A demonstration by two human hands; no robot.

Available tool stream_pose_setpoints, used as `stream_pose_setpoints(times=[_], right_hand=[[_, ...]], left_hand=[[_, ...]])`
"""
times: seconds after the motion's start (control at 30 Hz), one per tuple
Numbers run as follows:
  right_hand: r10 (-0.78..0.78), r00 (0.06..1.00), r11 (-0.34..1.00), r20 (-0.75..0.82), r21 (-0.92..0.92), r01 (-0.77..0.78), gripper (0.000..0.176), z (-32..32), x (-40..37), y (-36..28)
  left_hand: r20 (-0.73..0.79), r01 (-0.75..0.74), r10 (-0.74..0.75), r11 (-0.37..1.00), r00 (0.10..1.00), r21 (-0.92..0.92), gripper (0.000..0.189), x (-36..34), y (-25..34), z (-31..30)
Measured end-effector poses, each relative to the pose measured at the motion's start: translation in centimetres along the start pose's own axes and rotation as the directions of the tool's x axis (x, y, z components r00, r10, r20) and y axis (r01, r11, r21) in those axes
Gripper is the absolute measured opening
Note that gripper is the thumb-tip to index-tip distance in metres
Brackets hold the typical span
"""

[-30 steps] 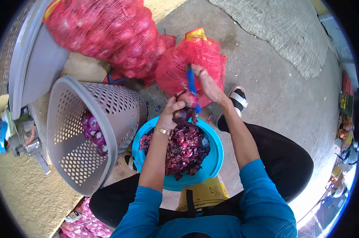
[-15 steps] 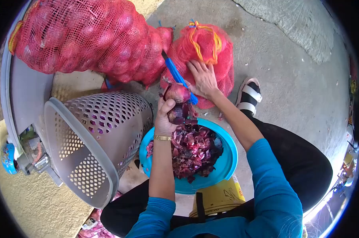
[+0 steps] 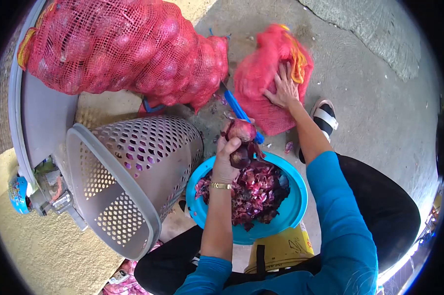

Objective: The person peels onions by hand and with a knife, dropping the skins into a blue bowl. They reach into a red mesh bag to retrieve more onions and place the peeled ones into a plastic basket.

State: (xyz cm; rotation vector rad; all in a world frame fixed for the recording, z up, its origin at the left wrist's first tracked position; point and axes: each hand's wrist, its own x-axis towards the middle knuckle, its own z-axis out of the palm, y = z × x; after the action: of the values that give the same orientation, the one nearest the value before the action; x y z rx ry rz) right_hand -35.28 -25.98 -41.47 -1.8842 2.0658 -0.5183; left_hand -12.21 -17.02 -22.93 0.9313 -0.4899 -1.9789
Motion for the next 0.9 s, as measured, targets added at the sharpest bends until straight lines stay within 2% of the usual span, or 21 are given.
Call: stream_pose_setpoints(times=[0.07,0.13,0.2,0.23,0.27,0.33,0.37,0.4,0.43,0.47,0.57,0.6,0.63,0.67,0.7,0.73,0.77,0.8,0.83,0.87,0.9], right_hand=[[-0.005,1.000,0.963,0.004,-0.270,0.006,0.090,1.1,-0.7,0.9],[0.004,1.000,0.963,0.014,-0.271,0.000,0.081,0.4,0.2,1.3],[-0.024,0.999,0.987,0.040,-0.155,0.030,0.072,0.4,0.2,1.6],[-0.087,0.994,0.996,-0.070,-0.039,0.084,0.054,0.0,0.3,1.6],[-0.093,0.993,0.995,-0.067,-0.033,0.091,0.054,-0.3,0.0,1.3],[0.052,0.998,0.966,-0.043,0.257,-0.039,0.036,-1.4,0.5,0.1],[-0.002,0.967,0.974,-0.254,0.220,0.060,0.025,-1.3,-0.2,-1.2],[-0.012,0.966,0.972,-0.256,0.225,0.072,0.025,-2.0,-0.8,-3.5],[0.182,0.980,0.945,-0.082,0.289,-0.151,0.025,-3.3,-1.5,-6.0],[0.362,0.927,0.875,0.103,0.307,-0.376,0.026,-4.3,-2.5,-8.0],[0.239,0.967,0.924,0.083,0.286,-0.253,0.039,-0.6,-7.0,-10.8],[0.068,0.989,0.993,0.131,0.084,-0.080,0.050,1.5,-9.2,-11.0],[-0.085,0.972,0.988,0.218,-0.110,0.111,0.061,1.7,-10.9,-11.4],[-0.091,0.973,0.987,0.214,-0.109,0.117,0.061,1.7,-10.0,-11.0],[-0.012,0.874,0.994,0.485,-0.093,0.065,0.070,0.2,-7.3,-11.1],[0.060,0.688,0.996,0.723,-0.093,0.011,0.079,-1.8,-5.8,-11.6],[0.120,0.677,0.988,0.726,-0.157,-0.007,0.067,-5.6,-5.0,-13.6],[0.115,0.679,0.988,0.725,-0.155,-0.001,0.067,-7.2,-4.7,-14.1],[-0.003,0.787,0.995,0.617,-0.079,0.066,0.060,-8.1,-4.7,-14.2],[-0.121,0.865,0.989,0.486,-0.014,0.146,0.054,-8.8,-4.7,-14.3],[-0.270,0.951,0.961,0.148,0.100,0.258,0.042,-8.3,-5.5,-14.1]], left_hand=[[-0.053,0.012,-0.012,1.000,0.999,0.010,0.068,-0.6,-0.8,-0.1],[0.004,-0.001,0.001,1.000,1.000,0.012,0.070,0.2,-0.6,0.4],[0.012,0.007,-0.007,1.000,1.000,-0.012,0.070,-0.3,-0.1,0.5],[0.032,0.002,-0.002,1.000,0.999,0.003,0.070,-0.7,0.4,0.5],[0.046,-0.003,0.002,1.000,0.999,0.017,0.070,-1.4,0.8,0.6],[0.014,-0.018,0.018,1.000,1.000,0.009,0.070,-2.9,1.5,0.5],[-0.017,-0.020,0.020,1.000,1.000,0.000,0.069,-3.8,1.9,0.4],[-0.021,-0.032,0.032,0.999,0.999,0.002,0.069,-4.6,2.2,0.1],[-0.039,-0.042,0.042,0.999,0.998,0.001,0.069,-5.2,2.3,-0.2],[-0.054,-0.048,0.048,0.999,0.997,-0.001,0.069,-5.9,2.2,-0.5],[-0.035,-0.069,0.070,0.997,0.997,0.014,0.067,-7.7,2.5,-1.3],[-0.038,-0.065,0.065,0.998,0.997,0.012,0.066,-8.4,2.4,-1.3],[-0.080,-0.055,0.056,0.998,0.995,0.017,0.066,-8.9,2.3,-1.5],[-0.079,-0.063,0.064,0.998,0.995,0.018,0.066,-9.4,2.1,-1.4],[-0.101,-0.066,0.066,0.998,0.993,-0.002,0.064,-9.7,2.3,-1.3],[-0.132,-0.064,0.060,0.998,0.989,-0.024,0.064,-10.3,2.4,-1.2],[-0.151,-0.030,0.023,0.998,0.988,-0.046,0.066,-10.7,2.2,-2.0],[-0.152,-0.037,0.030,0.998,0.988,-0.045,0.066,-10.9,2.4,-2.0],[-0.132,-0.020,0.013,0.999,0.991,-0.047,0.065,-11.0,2.6,-1.8],[-0.113,-0.004,-0.001,0.999,0.994,-0.052,0.065,-11.1,2.6,-1.6],[-0.116,-0.013,0.006,0.998,0.993,-0.056,0.065,-11.1,2.6,-1.3]])
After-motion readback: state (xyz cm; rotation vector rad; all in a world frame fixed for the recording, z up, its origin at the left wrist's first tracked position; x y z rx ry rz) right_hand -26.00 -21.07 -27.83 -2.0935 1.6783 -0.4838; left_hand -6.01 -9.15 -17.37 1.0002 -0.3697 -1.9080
